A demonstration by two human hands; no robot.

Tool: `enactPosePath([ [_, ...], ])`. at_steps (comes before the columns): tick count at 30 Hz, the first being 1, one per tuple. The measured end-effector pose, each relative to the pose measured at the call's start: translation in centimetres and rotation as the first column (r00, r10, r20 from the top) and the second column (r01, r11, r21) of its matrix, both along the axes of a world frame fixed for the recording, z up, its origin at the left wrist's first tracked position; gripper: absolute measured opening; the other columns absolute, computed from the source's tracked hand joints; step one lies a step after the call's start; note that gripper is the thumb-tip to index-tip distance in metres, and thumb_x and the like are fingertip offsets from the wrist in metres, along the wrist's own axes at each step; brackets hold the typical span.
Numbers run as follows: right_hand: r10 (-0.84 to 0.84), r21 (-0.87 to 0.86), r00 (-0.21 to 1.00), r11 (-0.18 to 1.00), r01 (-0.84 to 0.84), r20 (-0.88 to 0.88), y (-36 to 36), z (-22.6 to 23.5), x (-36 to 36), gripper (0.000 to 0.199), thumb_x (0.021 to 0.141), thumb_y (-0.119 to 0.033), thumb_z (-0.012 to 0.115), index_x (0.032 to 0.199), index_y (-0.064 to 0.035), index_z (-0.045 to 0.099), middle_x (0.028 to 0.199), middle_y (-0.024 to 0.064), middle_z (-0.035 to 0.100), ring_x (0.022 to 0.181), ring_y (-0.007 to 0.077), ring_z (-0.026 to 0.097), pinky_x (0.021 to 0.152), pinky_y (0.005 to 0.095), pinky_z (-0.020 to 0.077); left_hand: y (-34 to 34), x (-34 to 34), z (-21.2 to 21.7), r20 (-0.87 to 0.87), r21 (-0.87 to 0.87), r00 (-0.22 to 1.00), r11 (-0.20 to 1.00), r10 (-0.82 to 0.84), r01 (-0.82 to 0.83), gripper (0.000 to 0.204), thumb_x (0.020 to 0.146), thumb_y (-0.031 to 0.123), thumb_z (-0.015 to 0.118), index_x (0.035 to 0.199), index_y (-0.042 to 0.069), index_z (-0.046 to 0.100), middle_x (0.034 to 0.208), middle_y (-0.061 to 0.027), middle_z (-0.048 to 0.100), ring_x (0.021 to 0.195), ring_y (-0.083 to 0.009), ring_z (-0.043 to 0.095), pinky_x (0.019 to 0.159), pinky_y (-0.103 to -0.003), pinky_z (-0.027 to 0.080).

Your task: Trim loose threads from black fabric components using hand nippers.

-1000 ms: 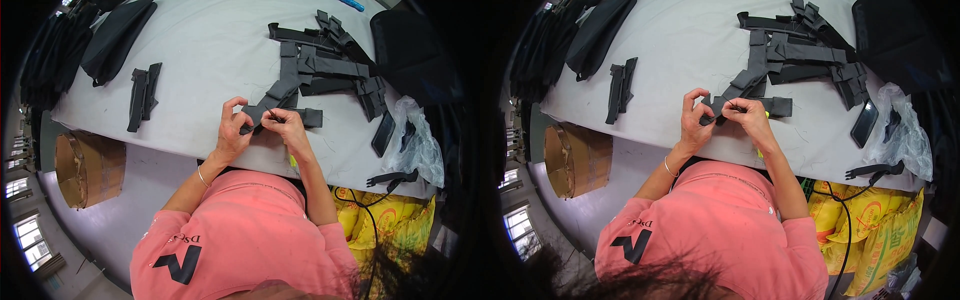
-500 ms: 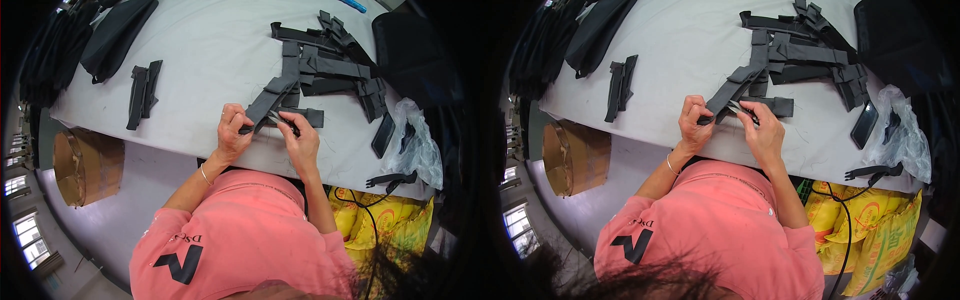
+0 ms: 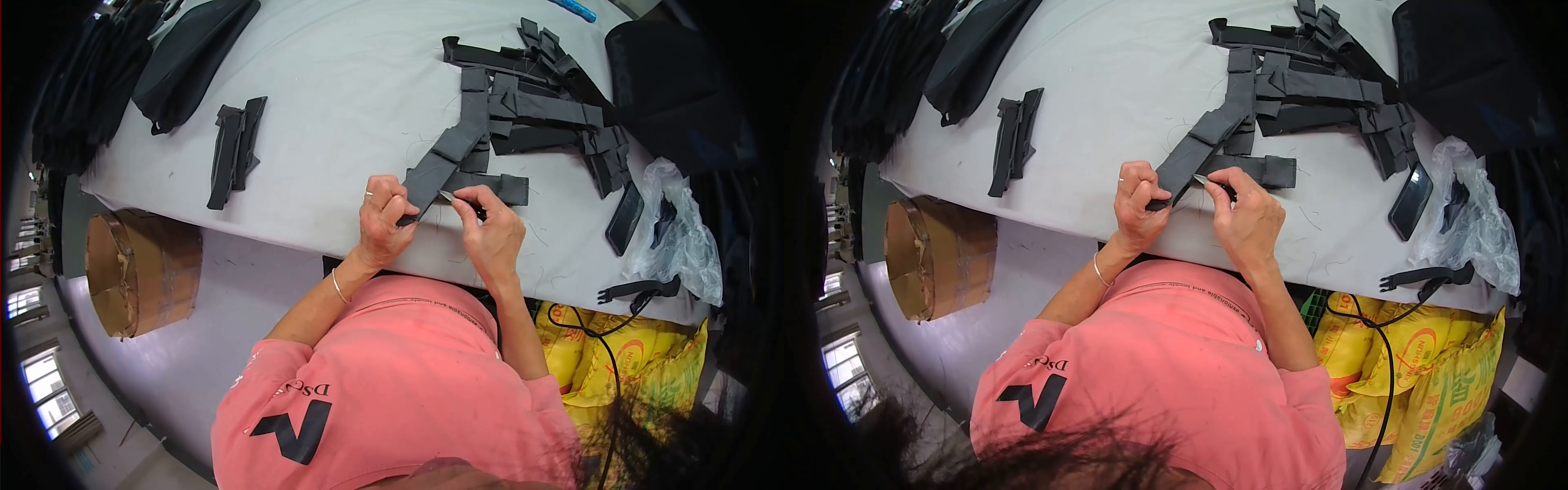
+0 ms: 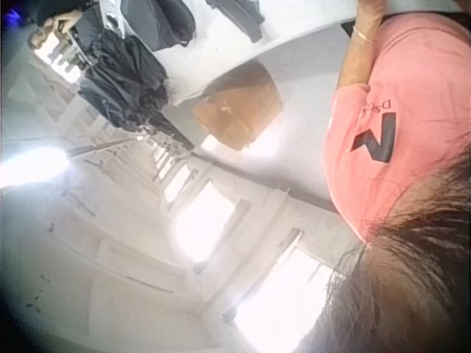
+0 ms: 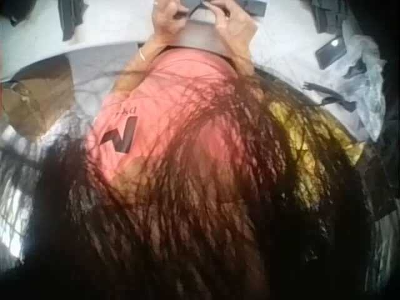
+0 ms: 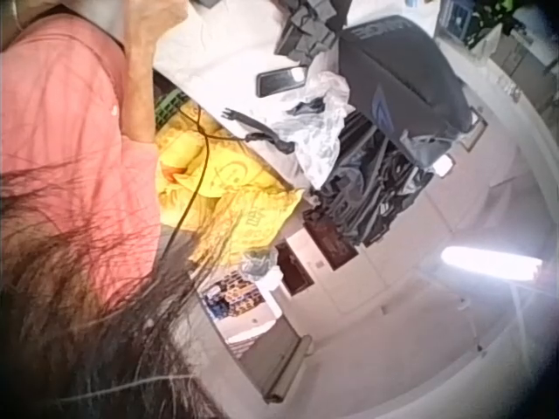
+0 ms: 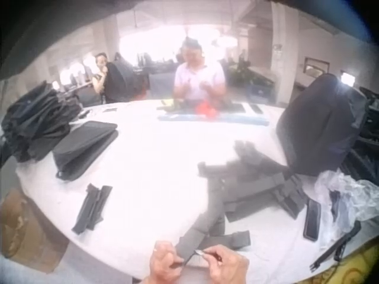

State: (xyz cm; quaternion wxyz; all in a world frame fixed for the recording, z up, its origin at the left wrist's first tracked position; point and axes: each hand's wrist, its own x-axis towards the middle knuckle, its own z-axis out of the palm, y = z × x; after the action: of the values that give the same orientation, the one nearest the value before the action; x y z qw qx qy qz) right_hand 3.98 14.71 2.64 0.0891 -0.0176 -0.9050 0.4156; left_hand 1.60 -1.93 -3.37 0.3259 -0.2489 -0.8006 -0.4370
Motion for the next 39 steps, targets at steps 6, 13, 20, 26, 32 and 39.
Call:
enactPosePath([
  [6, 0.051, 0.001, 0.998, 0.999, -0.051, 0.027, -1.6, 0.0, -0.6, 0.013, 0.083, -0.019, 0.065, 0.090, -0.0083, 0.063, 0.082, 0.0072, 0.067, 0.064, 0.0268, 0.063, 0.057, 0.0365, 0.0466, 0.3, 0.4, -0.3, -0.071, -0.047, 0.997, 0.998, -0.036, 0.033, 0.028, 0.049, -0.007, 0.068, 0.069, 0.005, 0.052, 0.083, -0.0078, 0.050, 0.082, -0.0288, 0.052, 0.064, -0.037, 0.044],
  [13, 0.100, 0.113, 0.993, 0.989, -0.093, -0.057, -2.5, 0.0, -1.0, 0.012, 0.083, -0.018, 0.065, 0.087, -0.0071, 0.062, 0.080, 0.0074, 0.066, 0.065, 0.0263, 0.063, 0.056, 0.0372, 0.0466, 0.1, 0.6, -0.2, -0.092, -0.056, 0.995, 0.998, -0.041, 0.036, 0.028, 0.049, -0.005, 0.069, 0.069, 0.006, 0.054, 0.081, -0.0071, 0.050, 0.081, -0.0301, 0.053, 0.065, -0.037, 0.045],
  [20, -0.007, -0.369, 0.997, 0.929, -0.020, -0.072, -0.7, 2.5, -2.2, 0.019, 0.082, -0.011, 0.068, 0.099, -0.0058, 0.064, 0.072, 0.0030, 0.061, 0.062, 0.0104, 0.055, 0.057, 0.0238, 0.0445, -0.3, 0.1, 2.0, 0.249, 0.417, 0.964, 0.889, 0.089, -0.190, 0.026, 0.069, -0.006, 0.069, 0.085, 0.007, 0.053, 0.077, -0.0059, 0.054, 0.071, -0.0178, 0.056, 0.060, -0.028, 0.046],
  [26, 0.082, -0.484, 0.997, 0.872, -0.070, 0.005, 0.1, -0.3, -1.2, 0.021, 0.085, -0.011, 0.066, 0.105, -0.0056, 0.063, 0.073, 0.0007, 0.058, 0.064, 0.0075, 0.048, 0.058, 0.0229, 0.0411, -0.1, 0.4, 2.1, 0.616, 0.788, 0.337, 0.554, -0.712, -0.267, 0.024, 0.087, 0.003, 0.058, 0.109, 0.001, 0.050, 0.092, -0.0072, 0.062, 0.076, -0.0128, 0.061, 0.067, -0.025, 0.050],
  [32, 0.140, -0.526, 0.989, 0.845, -0.095, 0.047, 0.7, -1.2, -0.8, 0.023, 0.084, -0.011, 0.066, 0.107, -0.0061, 0.062, 0.076, -0.0014, 0.056, 0.067, 0.0064, 0.048, 0.062, 0.0213, 0.0409, -1.5, -0.8, 2.9, 0.499, 0.860, 0.201, 0.452, -0.843, -0.236, 0.029, 0.095, 0.020, 0.042, 0.109, -0.002, 0.054, 0.098, -0.0130, 0.065, 0.087, -0.0184, 0.062, 0.076, -0.031, 0.051],
  [39, 0.186, -0.553, 0.981, 0.823, -0.129, 0.048, 0.4, -0.3, -0.6, 0.027, 0.082, -0.009, 0.070, 0.107, -0.0061, 0.062, 0.080, -0.0015, 0.057, 0.071, 0.0062, 0.050, 0.066, 0.0210, 0.0423, -1.6, -1.0, 2.7, 0.375, 0.874, 0.221, 0.263, -0.900, -0.410, 0.035, 0.096, 0.022, 0.035, 0.110, 0.003, 0.061, 0.115, -0.0143, 0.063, 0.106, -0.0225, 0.058, 0.089, -0.037, 0.047],
])
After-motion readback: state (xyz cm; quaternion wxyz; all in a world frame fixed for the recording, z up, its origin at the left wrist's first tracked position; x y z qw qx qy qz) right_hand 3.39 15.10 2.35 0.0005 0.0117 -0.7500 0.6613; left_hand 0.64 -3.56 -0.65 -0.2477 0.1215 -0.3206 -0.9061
